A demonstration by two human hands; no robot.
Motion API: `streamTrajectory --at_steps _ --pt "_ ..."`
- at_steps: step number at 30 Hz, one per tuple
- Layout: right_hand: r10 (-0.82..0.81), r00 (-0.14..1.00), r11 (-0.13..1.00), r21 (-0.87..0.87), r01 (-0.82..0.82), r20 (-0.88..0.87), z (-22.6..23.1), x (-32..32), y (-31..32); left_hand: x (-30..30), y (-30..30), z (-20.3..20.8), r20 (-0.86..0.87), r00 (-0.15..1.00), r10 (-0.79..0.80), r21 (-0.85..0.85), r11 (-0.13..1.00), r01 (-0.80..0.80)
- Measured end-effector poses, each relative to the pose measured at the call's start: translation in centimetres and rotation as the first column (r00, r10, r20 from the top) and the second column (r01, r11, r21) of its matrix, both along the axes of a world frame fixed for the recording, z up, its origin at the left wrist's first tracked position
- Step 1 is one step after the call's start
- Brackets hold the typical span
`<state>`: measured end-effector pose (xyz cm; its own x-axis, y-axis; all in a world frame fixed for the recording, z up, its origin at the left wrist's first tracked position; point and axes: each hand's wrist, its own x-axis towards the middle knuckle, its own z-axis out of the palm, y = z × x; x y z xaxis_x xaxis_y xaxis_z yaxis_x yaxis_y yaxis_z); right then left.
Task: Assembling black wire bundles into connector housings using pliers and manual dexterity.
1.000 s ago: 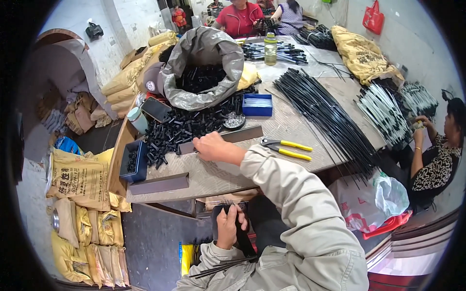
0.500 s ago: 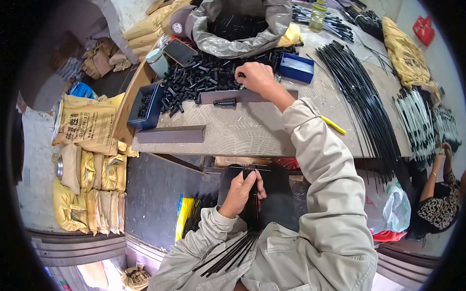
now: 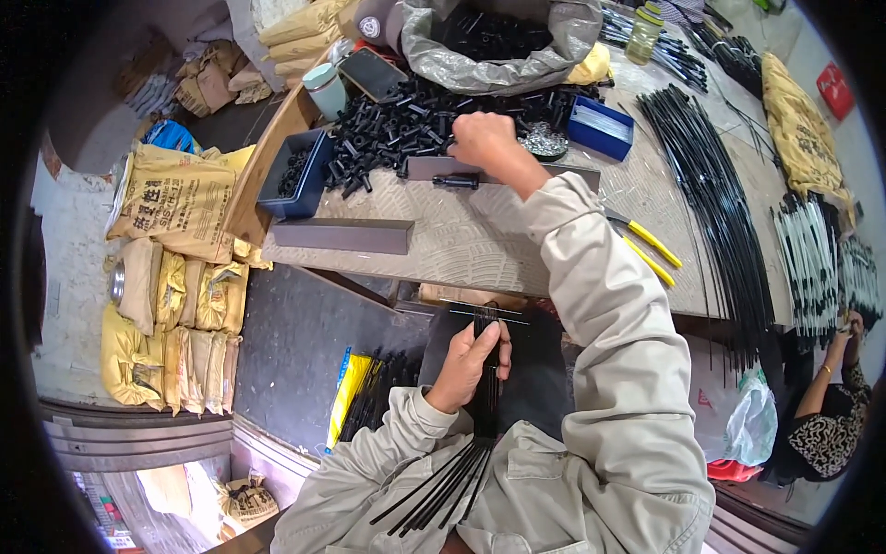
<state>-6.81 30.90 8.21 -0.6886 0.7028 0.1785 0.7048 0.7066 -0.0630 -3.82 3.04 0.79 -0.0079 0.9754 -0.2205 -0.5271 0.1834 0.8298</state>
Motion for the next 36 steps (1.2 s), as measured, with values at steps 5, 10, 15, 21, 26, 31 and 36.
streamTrajectory --at_steps 5,10,15,21,26,31,36 --pt "0.020 0.933 0.983 -0.166 -0.085 -0.359 2.8 6.5 -2.0 0.1 0.8 -1.2 -0.099 0.995 0.020 0.074 0.997 -0.013" --pt "-0.133 0.740 0.651 -0.621 -0.436 -0.659 0.1 14.4 -9.3 0.3 1.5 -2.4 -0.011 0.997 -0.074 -0.009 0.997 0.074" --pt "0.042 0.698 0.746 -0.443 -0.498 -0.715 -3.7 18.6 -12.0 3.1 2.8 -2.1 0.031 0.999 0.025 0.010 1.000 -0.025" --pt "-0.099 0.714 0.650 -0.588 -0.481 -0.693 -3.9 19.2 -12.9 3.9 2.6 -1.9 0.129 0.988 0.085 0.046 0.995 -0.092" --pt "-0.208 0.673 0.542 -0.656 -0.524 -0.710 -4.8 20.4 -12.4 5.4 2.5 -1.1 0.100 0.990 0.097 0.038 0.994 -0.102" --pt "-0.373 0.620 0.447 -0.719 -0.532 -0.690 -5.3 20.3 -12.2 5.6 2.4 -1.1 0.083 0.993 0.089 0.061 0.994 -0.094" --pt "-0.427 0.594 0.414 -0.731 -0.542 -0.682 -5.1 20.2 -12.4 6.1 2.0 -1.3 0.039 0.993 0.109 0.112 0.987 -0.113"
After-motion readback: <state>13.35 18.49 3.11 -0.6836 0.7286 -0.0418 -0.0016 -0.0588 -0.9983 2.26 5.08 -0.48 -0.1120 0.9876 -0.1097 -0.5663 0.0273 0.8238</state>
